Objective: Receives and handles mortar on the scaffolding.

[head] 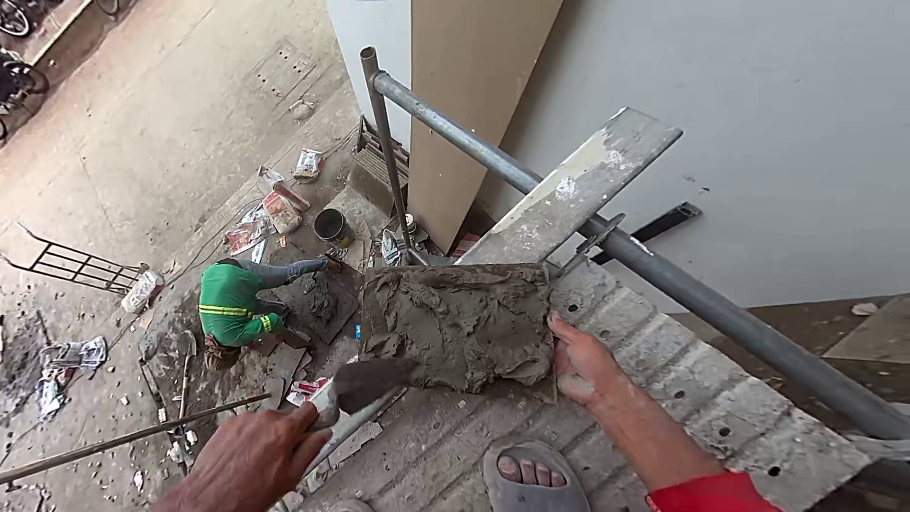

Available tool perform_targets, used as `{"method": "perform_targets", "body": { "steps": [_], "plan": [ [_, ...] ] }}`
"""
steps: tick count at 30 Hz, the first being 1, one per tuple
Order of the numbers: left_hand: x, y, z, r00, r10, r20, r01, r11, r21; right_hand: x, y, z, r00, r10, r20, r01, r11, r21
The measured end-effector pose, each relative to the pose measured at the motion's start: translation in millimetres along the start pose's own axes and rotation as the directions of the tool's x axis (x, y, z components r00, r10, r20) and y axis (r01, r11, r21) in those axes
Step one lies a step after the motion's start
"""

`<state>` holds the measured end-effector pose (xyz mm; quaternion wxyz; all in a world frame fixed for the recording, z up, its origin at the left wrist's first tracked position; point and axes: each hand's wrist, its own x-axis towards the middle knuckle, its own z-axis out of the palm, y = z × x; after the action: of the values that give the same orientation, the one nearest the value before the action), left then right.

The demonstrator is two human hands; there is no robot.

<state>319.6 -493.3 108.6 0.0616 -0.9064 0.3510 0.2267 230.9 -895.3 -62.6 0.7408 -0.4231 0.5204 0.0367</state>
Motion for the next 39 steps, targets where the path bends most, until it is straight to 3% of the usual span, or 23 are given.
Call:
{"method": "perform_targets", "body": {
  "steps": [4,8,11,13,15,17,19,22,26,30,32,36,39],
  "plan": [
    [2,-3,-2,0.987,0.052,-0.15,-0.035,0.993,0.115,-1,0,-1,1.0,0.018,-0.005,-0.018,1.0,0.002],
    [0,23,-16,0.974,0.206,-0.089,-0.193,0.972,0.136,4,1,1,1.0,0.017,0.005,-0.017,1.0,-0.002],
    [25,16,-7,0.957,0.245,-0.156,-0.203,0.948,0.245,6,2,-1,1.0,0.016,0.026,-0.016,1.0,-0.008],
    [40,3,-12,0.968,0.188,-0.166,-0.14,0.955,0.263,6,0,0,0.999,0.01,0.031,-0.009,1.0,-0.014],
    [44,-4,-19,0.994,0.065,-0.09,-0.048,0.982,0.183,4,1,0,1.0,0.012,0.017,-0.012,1.0,-0.013],
    [47,0,-30,0.968,-0.175,0.18,0.183,0.983,-0.03,3,1,0,1.0,0.006,0.015,-0.006,1.0,-0.01],
    [49,-2,-34,0.832,-0.3,0.466,0.476,0.817,-0.324,3,0,0,1.0,0.004,0.016,-0.004,1.0,0.001],
    [41,-3,-45,0.701,-0.233,0.674,0.699,0.414,-0.583,2,1,0,1.0,0.008,0.02,-0.008,1.0,0.028],
    [52,18,-59,0.734,-0.126,0.667,0.679,0.146,-0.72,3,0,-1,1.0,0.02,0.023,-0.021,0.999,0.03],
    [104,52,-58,0.692,-0.099,0.715,0.703,-0.134,-0.698,3,-3,1,1.0,0.022,0.02,-0.023,0.999,0.037],
    [119,67,-56,0.668,-0.05,0.743,0.724,-0.189,-0.664,4,-1,0,0.999,0.029,0.021,-0.03,0.999,0.035],
    [129,89,-61,0.668,0.089,0.739,0.741,-0.167,-0.65,4,-1,0,0.999,0.037,0.028,-0.038,0.999,0.032],
    [141,103,-59,0.672,0.084,0.736,0.732,-0.226,-0.643,4,0,-1,0.998,0.047,0.029,-0.047,0.999,0.025]
  ]
}}
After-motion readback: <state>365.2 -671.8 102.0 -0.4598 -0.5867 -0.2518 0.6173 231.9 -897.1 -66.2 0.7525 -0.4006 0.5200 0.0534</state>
